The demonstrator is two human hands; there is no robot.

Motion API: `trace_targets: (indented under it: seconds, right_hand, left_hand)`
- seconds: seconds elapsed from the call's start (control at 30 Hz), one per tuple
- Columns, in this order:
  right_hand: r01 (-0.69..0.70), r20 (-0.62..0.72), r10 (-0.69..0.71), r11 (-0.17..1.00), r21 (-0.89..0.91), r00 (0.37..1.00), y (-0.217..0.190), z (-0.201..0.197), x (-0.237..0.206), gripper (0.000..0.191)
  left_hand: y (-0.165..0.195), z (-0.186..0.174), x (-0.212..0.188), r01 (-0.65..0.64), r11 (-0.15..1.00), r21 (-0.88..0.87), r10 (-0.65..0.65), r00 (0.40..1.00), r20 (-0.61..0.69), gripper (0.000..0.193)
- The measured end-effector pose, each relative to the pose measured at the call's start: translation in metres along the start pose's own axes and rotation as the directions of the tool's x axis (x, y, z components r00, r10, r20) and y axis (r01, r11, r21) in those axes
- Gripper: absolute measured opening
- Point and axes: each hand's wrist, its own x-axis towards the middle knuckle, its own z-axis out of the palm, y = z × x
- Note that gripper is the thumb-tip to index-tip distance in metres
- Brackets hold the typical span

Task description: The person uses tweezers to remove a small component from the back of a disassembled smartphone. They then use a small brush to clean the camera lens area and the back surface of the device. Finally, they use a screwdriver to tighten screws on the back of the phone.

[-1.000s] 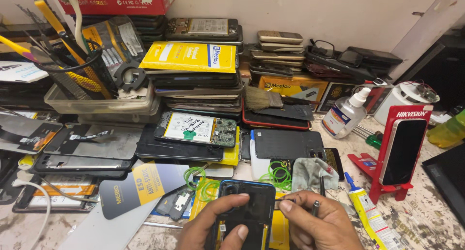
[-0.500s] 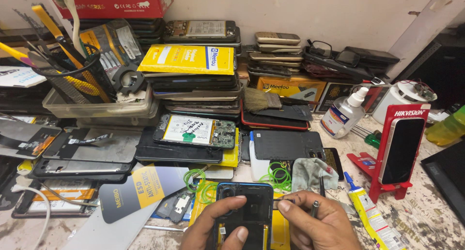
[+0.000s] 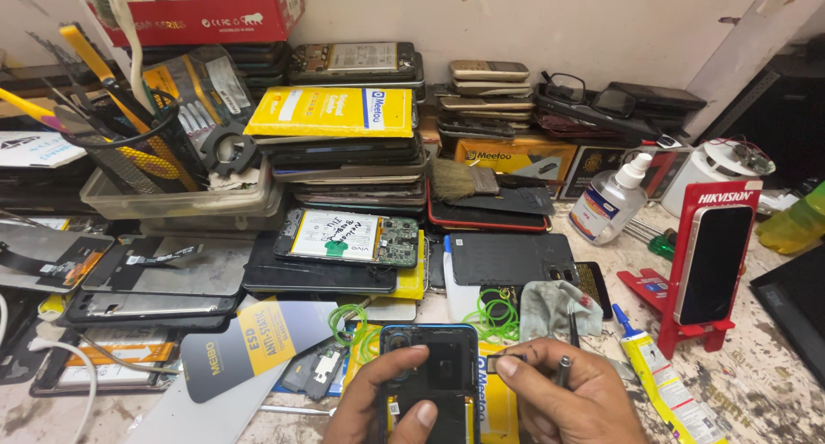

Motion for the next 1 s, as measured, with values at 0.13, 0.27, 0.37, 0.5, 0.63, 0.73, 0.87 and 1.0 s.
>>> trace_targets:
  seconds: [0.13, 0.27, 0.37, 0.5, 0.63, 0.73, 0.87, 1.0]
  right_hand:
    - [0.006, 0.017, -0.007, 1.000, 0.013, 1.000, 0.000, 0.000, 0.000, 0.017]
    - [-0.040, -0.016, 0.040, 0.999, 0.004, 0.999, 0.001, -0.001, 0.000, 0.015]
    - [-0.026, 0.007, 0.026, 1.000, -0.012, 1.000, 0.003, -0.002, 0.001, 0.014]
    - [0.002, 0.006, -0.002, 0.997, -0.080, 1.000, 0.007, 0.000, 0.006, 0.014]
    - [0.100, -0.021, -0.101, 0.994, -0.044, 0.995, 0.012, 0.006, 0.009, 0.012]
    - [0.038, -0.072, -0.039, 0.999, -0.021, 0.997, 0.012, 0.010, 0.006, 0.014]
    - [-0.038, -0.030, 0.038, 0.999, 0.001, 0.999, 0.000, 0.014, 0.002, 0.016]
    - [-0.120, 0.023, 0.119, 0.992, 0.040, 0.993, -0.017, 0.016, -0.002, 0.020]
  left_hand:
    - [0.004, 0.001, -0.001, 0.016, 1.000, -0.017, -0.017, 1.000, -0.004, 0.045]
    - [-0.001, -0.002, -0.003, -0.005, 1.000, 0.000, 0.005, 1.000, 0.015, 0.044]
    - [-0.011, -0.007, -0.004, -0.010, 1.000, 0.010, 0.010, 1.000, 0.026, 0.043]
    - [-0.029, -0.014, 0.004, -0.126, 0.988, 0.091, 0.121, 0.991, 0.049, 0.045]
    - [-0.039, -0.017, 0.012, -0.202, 0.978, 0.059, 0.197, 0.977, 0.078, 0.045]
    - [-0.037, -0.015, 0.006, -0.161, 0.982, 0.098, 0.158, 0.987, 0.038, 0.044]
    - [-0.030, -0.009, 0.002, -0.012, 1.000, 0.016, 0.011, 1.000, 0.004, 0.045]
    - [-0.027, -0.002, 0.003, -0.132, 0.984, 0.124, 0.133, 0.991, -0.004, 0.042]
